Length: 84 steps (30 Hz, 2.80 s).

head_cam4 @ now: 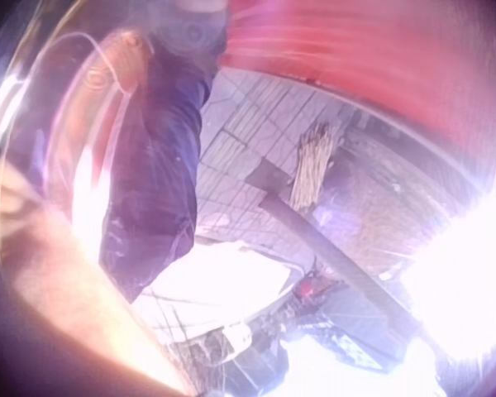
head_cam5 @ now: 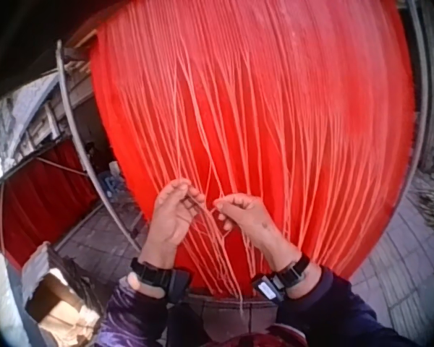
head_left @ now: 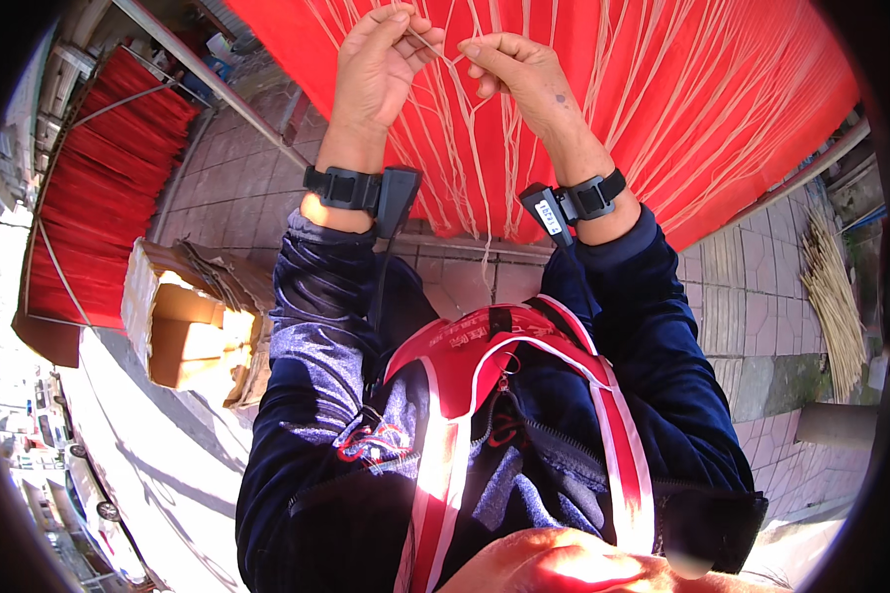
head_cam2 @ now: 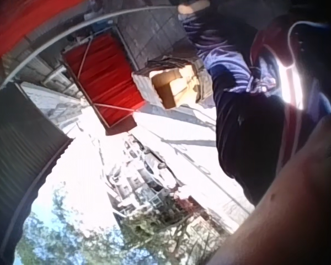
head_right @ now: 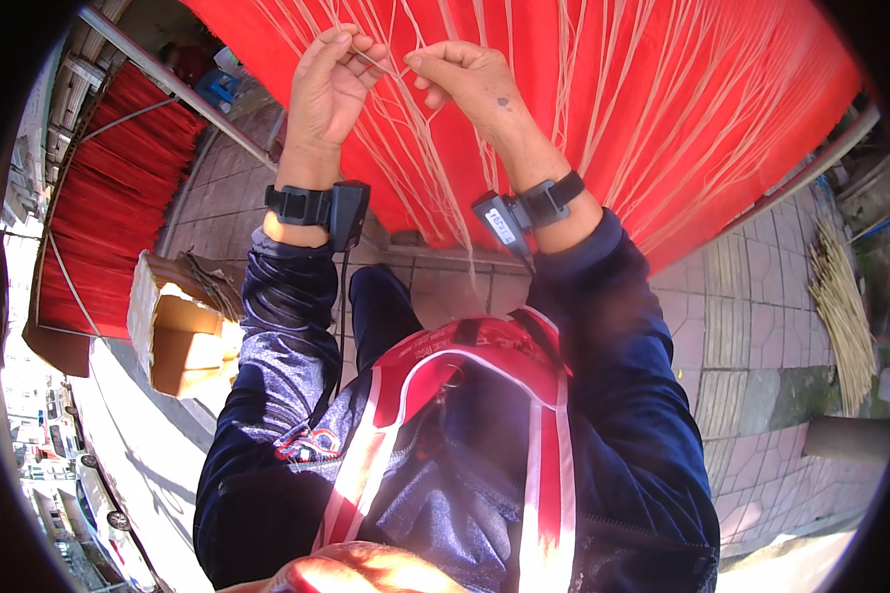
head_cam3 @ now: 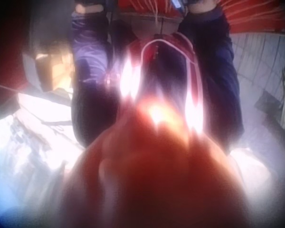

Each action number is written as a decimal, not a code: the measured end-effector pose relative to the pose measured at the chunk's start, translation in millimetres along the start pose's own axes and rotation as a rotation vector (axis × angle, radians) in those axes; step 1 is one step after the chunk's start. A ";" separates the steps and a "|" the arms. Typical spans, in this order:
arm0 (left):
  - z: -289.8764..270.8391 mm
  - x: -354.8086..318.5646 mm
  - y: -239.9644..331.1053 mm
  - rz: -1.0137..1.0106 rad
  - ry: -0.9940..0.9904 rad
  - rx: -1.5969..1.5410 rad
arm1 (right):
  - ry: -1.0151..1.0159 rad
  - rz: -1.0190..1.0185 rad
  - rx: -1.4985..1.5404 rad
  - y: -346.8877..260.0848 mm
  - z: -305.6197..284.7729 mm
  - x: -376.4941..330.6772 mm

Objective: The person ties multiple white strings to a red fabric panel suspended overhead. They repeatedly gather strings, form loops, and secure them with knots using both hands.

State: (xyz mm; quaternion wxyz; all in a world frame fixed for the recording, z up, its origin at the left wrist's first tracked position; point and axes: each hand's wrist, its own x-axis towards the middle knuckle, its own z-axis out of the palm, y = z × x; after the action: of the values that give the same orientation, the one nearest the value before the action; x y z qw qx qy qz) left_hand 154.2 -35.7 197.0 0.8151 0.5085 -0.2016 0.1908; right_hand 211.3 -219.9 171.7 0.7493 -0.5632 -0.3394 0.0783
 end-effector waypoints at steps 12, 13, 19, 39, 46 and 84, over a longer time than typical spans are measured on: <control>-7.3 -5.1 -2.6 -0.006 0.047 -0.044 | 0.078 0.040 0.421 11.3 -10.0 1.8; -10.5 -3.6 0.4 -0.003 0.050 -0.057 | 0.060 0.051 0.458 11.7 -14.4 1.5; -32.7 1.9 19.1 0.043 0.074 -0.071 | 0.099 0.025 0.368 11.3 -40.7 -2.7; 10.7 -39.6 -49.7 -0.025 -0.033 0.215 | 0.100 -0.155 -0.036 36.5 -8.6 -26.0; 10.7 -48.7 -45.5 0.045 -0.007 0.029 | 0.059 -0.069 0.040 44.0 -0.3 -41.0; -42.9 -40.3 32.0 0.201 0.231 -0.015 | 0.155 -0.076 0.671 35.1 -53.2 -34.7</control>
State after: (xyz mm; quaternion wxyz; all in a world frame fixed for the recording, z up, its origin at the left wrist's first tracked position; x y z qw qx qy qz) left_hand 109.4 12.0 182.8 0.8135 0.4543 -0.1576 0.3271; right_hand 226.1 -266.9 118.4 0.9187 -0.2767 -0.2574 0.1146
